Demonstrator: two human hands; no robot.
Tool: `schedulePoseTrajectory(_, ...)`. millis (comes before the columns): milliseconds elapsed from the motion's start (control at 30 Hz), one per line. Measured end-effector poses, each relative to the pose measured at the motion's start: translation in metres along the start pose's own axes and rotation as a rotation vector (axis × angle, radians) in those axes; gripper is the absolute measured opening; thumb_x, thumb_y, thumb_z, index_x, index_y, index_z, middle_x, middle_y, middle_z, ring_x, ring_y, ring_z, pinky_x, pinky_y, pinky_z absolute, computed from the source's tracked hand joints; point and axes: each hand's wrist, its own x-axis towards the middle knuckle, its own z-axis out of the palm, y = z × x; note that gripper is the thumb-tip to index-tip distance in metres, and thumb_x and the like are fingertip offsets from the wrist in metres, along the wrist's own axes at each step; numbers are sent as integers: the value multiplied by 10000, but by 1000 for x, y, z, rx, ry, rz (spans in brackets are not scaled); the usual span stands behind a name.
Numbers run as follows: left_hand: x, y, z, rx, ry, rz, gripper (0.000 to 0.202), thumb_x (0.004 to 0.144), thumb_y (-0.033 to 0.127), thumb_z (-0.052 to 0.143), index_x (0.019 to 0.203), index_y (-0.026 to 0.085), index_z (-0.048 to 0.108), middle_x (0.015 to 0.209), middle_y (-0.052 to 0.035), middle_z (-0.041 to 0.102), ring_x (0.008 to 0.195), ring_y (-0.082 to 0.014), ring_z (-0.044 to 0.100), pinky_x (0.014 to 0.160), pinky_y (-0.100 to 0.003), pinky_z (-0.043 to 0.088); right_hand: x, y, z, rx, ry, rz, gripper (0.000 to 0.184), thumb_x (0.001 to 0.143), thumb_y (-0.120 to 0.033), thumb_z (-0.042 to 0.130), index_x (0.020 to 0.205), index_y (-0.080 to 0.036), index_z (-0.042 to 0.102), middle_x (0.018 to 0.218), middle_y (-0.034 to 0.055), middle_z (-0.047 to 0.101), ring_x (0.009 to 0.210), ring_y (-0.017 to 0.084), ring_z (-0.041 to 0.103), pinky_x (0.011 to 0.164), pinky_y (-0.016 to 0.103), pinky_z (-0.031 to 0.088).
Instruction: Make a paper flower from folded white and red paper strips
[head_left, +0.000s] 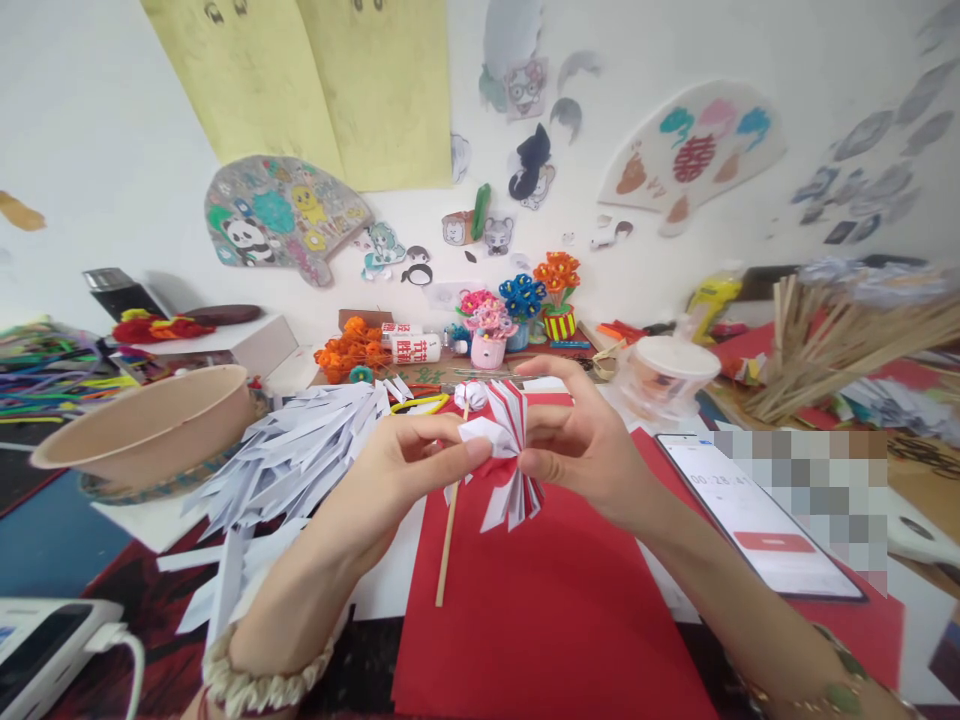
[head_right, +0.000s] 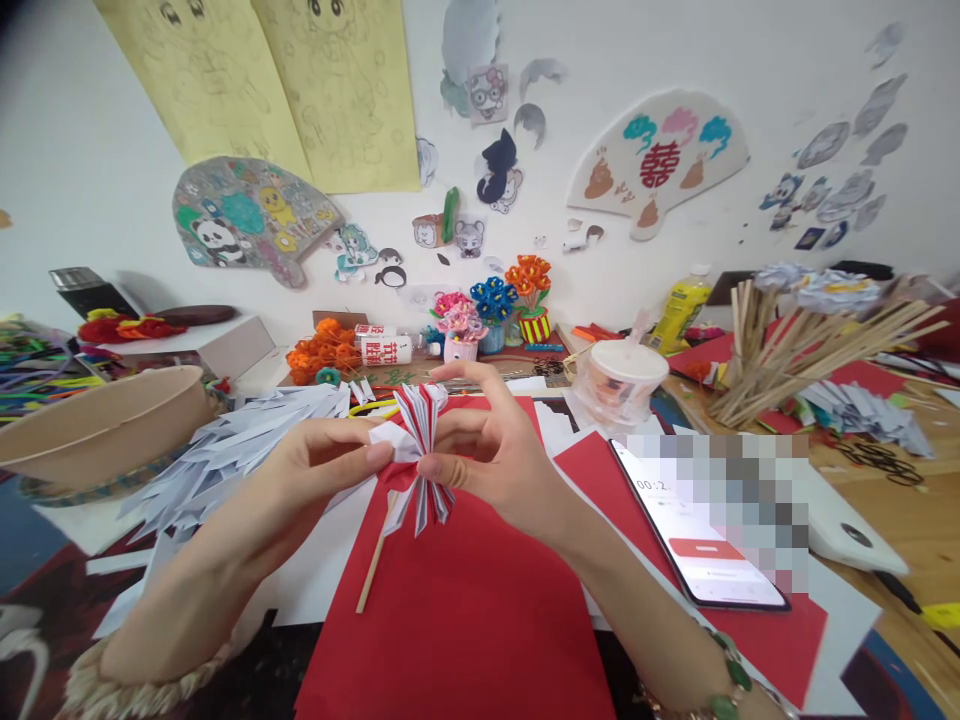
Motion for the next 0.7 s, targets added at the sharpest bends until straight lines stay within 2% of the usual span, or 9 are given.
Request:
schedulePoseTrajectory(100,-1,4,0,181,-27,51,179,799,386,732,787,213,776,847,-47,736,859,-235,628,804,-343,462,0,0,1,-25,30,-23,550,816,-304,783,1199,-284,388,776,-24,703,721,151,700,659,268,546)
schedulePoseTrajectory(200,-1,5,1,257,13,98,149,787,378,747,764,232,769,864,-34,735,875,-235,629,809,-344,458,0,1,2,-54,45,-22,549,813,-316,782,1191,-290,384,783,-24,697,732,161,699,675,285,554)
schedulePoseTrajectory(367,-1,1,3,154,34,98,134,794,350,749,731,235,773,913,-32,750,905,-221,640,844,-337,445,0,1,1,-72,23,-27,554,814,-312,780,1198,-295,380,823,-13,711,767,167,702,710,304,564)
schedulePoseTrajectory(567,-1,-3,1,38,17,39,134,767,337,768,739,206,778,866,-48,755,816,-198,625,780,-322,441,0,1,0,-91,9,-18,579,811,-330,781,1219,-291,373,820,-9,710,776,182,710,701,314,568)
schedulePoseTrajectory(700,0,-1,3,66,25,44,145,768,348,759,744,206,770,825,-36,744,763,-182,598,729,-302,419,0,1,0,-104,28,-39,561,805,-319,787,1195,-287,385,848,3,725,766,178,709,693,319,570)
